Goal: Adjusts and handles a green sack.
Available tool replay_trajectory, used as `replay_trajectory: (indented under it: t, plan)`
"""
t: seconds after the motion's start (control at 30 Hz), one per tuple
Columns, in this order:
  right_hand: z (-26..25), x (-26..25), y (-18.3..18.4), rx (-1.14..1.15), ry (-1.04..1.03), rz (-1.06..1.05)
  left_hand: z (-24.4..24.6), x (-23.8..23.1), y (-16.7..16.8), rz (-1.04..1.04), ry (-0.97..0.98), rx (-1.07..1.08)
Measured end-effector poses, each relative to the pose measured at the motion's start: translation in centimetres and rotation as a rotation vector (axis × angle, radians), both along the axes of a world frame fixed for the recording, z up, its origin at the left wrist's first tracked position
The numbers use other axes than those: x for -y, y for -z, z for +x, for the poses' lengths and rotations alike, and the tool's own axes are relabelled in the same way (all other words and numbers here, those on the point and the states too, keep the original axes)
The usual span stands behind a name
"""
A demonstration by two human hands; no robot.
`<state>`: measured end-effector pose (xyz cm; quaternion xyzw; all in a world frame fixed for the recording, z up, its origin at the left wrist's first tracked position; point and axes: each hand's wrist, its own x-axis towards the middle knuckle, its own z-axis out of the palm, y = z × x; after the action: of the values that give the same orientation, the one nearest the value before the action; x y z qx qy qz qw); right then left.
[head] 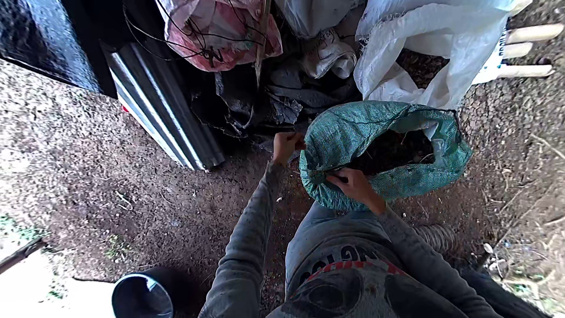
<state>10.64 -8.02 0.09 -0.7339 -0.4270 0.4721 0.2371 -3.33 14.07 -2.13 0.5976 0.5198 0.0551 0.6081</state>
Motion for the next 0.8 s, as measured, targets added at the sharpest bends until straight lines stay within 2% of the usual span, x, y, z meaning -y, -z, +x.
replay_trajectory:
  t: [0.1, 0.17, 0.23, 0.4, 0.53, 0.63, 0.73, 0.8]
  plan:
    - [0.4, -0.2, 0.0, -0.065, 0.270, -0.108, 3.8, 0.7, -2.0, 0.009, 0.269, 0.033]
    - [0.3, -0.8, 1.2, -0.078, 0.423, -0.199, 5.6, 1.4, -1.9, 0.026, 0.463, 0.050]
    - [-0.3, -1.9, 2.3, -0.113, 0.535, -0.228, 6.5, 2.0, -1.4, 0.046, 0.571, 0.065]
    - [-1.7, -3.1, 2.9, -0.353, 0.792, -0.190, 4.7, 2.9, 0.3, -0.002, 0.457, 0.244]
    - [-2.0, -3.5, 2.7, -0.517, 0.840, -0.160, 3.0, 3.7, 0.1, 0.174, 0.366, 0.156]
    - [-2.0, -3.7, 2.4, -0.503, 0.878, -0.158, 1.6, 4.6, -0.9, 0.279, 0.269, 0.141]
    - [-2.5, -3.4, 2.3, -0.444, 0.976, -0.117, 0.7, 4.9, -1.2, 0.172, 0.176, 0.180]
    - [-2.8, -3.3, 2.3, -0.435, 0.989, -0.100, -0.2, 4.9, -1.4, 0.032, 0.241, 0.223]
